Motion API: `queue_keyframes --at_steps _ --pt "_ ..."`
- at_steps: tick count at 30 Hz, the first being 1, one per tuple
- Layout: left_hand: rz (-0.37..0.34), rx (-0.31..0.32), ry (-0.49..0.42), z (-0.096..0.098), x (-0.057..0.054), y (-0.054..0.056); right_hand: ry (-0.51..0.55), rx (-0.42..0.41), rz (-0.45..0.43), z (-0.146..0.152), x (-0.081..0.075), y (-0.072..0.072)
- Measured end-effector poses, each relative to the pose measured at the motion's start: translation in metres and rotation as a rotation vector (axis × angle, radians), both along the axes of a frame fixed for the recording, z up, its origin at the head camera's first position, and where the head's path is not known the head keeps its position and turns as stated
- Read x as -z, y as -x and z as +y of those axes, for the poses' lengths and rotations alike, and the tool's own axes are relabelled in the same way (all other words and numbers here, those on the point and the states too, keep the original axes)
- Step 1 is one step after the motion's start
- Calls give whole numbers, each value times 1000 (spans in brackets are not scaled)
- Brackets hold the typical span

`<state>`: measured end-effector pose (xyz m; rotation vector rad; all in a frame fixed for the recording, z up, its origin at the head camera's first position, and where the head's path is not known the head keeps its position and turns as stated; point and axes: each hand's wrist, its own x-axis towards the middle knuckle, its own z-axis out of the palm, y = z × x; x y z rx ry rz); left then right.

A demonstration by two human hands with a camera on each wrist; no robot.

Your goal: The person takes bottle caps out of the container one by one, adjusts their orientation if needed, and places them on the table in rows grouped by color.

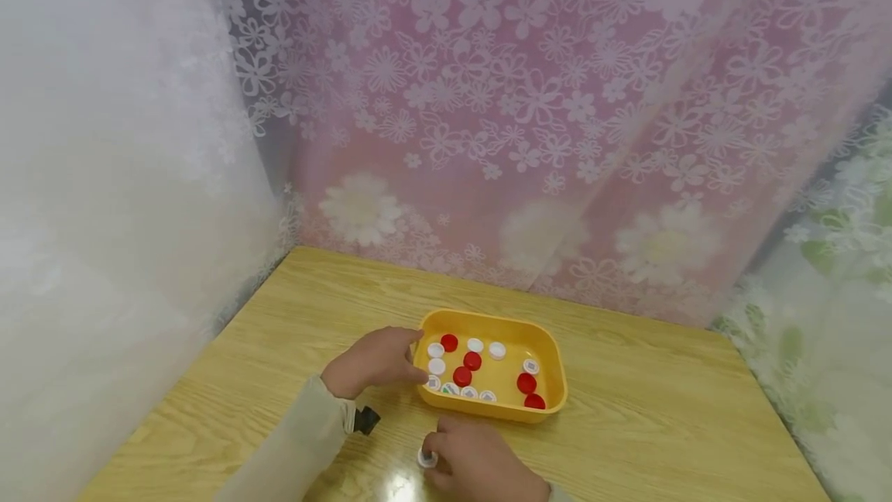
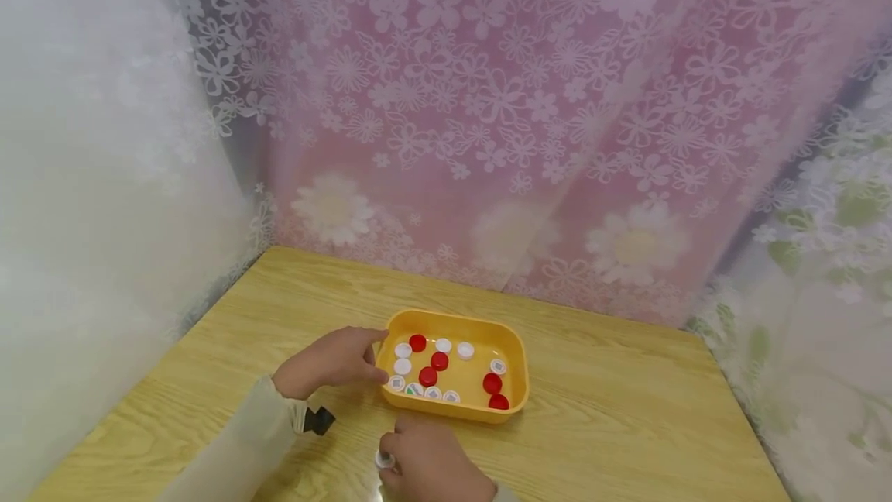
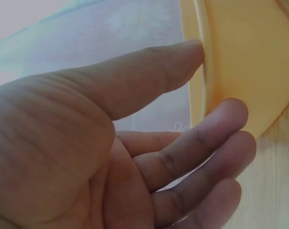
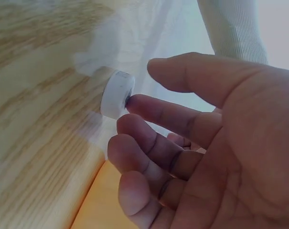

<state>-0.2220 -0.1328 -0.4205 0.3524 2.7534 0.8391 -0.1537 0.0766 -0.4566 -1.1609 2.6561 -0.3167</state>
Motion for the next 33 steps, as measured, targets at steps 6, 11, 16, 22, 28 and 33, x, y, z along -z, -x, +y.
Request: queue_keyframes --at_steps 6,11,16,22,28,33 --pt "-13 6 -17 1 3 -1 -4 13 -33 1 5 -1" --pt "-14 0 -1 1 4 -1 0 26 -56 1 6 -2" --pt "-11 -3 11 0 1 0 14 29 -49 1 6 -2" --pt "-19 2 37 0 -1 7 11 8 60 2 4 0" --pt "-33 7 32 3 3 10 1 21 40 5 6 1" --pt "-32 -1 41 -3 3 9 18 -15 72 1 3 -1"
